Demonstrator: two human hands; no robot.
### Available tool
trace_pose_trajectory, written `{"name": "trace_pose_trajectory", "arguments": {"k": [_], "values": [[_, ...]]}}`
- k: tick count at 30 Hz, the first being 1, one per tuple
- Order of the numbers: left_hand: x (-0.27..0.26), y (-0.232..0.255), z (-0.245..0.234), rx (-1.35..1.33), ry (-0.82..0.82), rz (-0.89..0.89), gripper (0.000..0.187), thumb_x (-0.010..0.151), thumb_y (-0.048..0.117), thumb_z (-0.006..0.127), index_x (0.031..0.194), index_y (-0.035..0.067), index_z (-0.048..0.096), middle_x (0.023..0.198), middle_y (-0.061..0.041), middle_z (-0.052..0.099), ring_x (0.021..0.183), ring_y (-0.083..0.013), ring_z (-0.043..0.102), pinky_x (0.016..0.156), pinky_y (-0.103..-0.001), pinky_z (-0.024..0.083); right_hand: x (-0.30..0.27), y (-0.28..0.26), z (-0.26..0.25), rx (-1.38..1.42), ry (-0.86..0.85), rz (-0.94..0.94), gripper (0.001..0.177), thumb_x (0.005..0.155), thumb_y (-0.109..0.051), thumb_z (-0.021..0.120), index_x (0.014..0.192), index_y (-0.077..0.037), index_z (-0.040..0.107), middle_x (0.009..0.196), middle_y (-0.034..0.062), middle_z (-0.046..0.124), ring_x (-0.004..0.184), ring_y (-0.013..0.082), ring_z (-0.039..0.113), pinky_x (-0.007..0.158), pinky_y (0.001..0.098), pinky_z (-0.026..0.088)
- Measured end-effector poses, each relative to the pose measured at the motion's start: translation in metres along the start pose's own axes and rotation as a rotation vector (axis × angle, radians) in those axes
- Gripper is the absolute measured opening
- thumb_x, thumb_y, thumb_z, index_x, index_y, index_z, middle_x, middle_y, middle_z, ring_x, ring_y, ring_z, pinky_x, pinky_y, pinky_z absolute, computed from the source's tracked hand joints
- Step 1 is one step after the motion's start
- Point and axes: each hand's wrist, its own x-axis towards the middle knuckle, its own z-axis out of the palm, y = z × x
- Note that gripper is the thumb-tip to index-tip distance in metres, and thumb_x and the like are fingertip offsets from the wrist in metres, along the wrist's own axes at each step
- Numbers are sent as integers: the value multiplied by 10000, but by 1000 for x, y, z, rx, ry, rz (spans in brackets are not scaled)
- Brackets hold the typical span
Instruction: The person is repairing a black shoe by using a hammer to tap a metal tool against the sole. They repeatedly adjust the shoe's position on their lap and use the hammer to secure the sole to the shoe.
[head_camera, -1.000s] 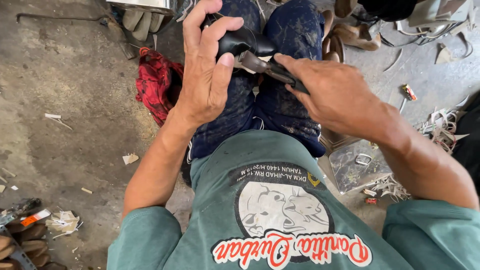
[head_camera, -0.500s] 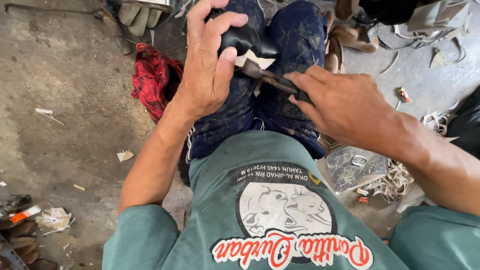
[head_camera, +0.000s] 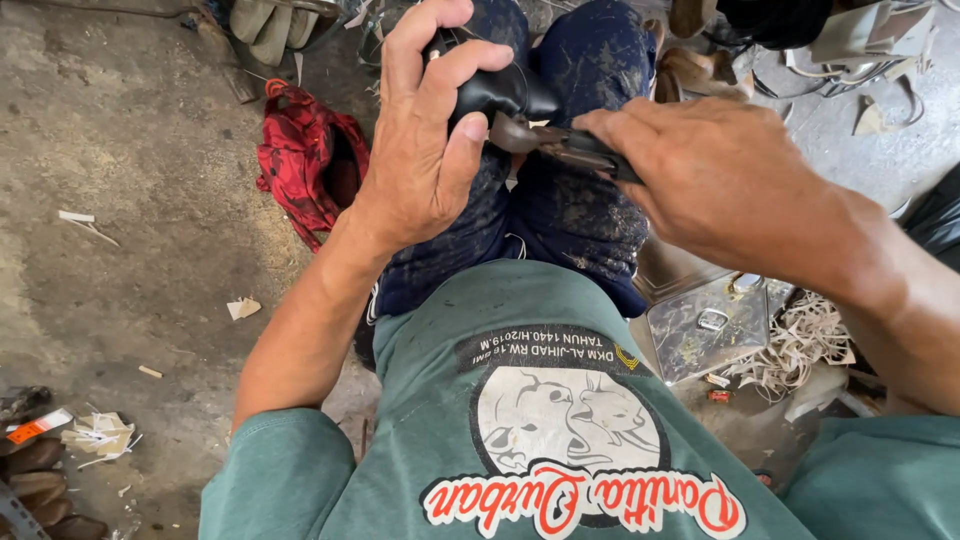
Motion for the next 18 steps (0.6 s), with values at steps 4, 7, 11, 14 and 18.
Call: {"name": "trace_pose_trajectory", "arguments": {"k": [4,7,11,14,18], "values": [[0,-3,-2,-23,14,7,429,1123,348,320,1370,51,508,1417,-198,364,1369,-369,432,1203,-523,385,-4,5,15,-426,61,13,582,862,-561,721,1365,-319,559,993,-96,637,645,136,694,415,277,505],[7,-1,-5,-68,35,-4,471,1106,410,294,1299,33,500,1229,-180,365,1186,-340,439,1073,-478,387,-3,-2,26,-479,174,52,189,1136,-287,578,1325,-296,587,927,-58,541,614,92,647,420,273,421],[6,9,1,-72,13,-78,388,1094,327,315,1253,35,516,1203,-206,504,1123,-345,476,1050,-445,382,-10,-30,37,-458,58,139,136,1105,-259,556,1240,-257,547,868,-52,506,513,96,625,373,291,410],[7,15,-3,-135,-24,-100,390,1111,288,259,1294,32,489,1307,-133,523,1228,-307,410,1126,-439,350,-7,-30,42,-469,-20,131,346,968,-488,661,1189,-262,519,859,-100,566,512,76,618,393,262,465],[4,10,-7,-145,-66,-148,367,1127,291,314,1327,61,518,1320,-170,453,1225,-287,459,1131,-407,390,6,-17,41,-295,28,47,462,965,-530,626,1343,-268,585,918,-79,655,595,147,693,388,323,515]]}}
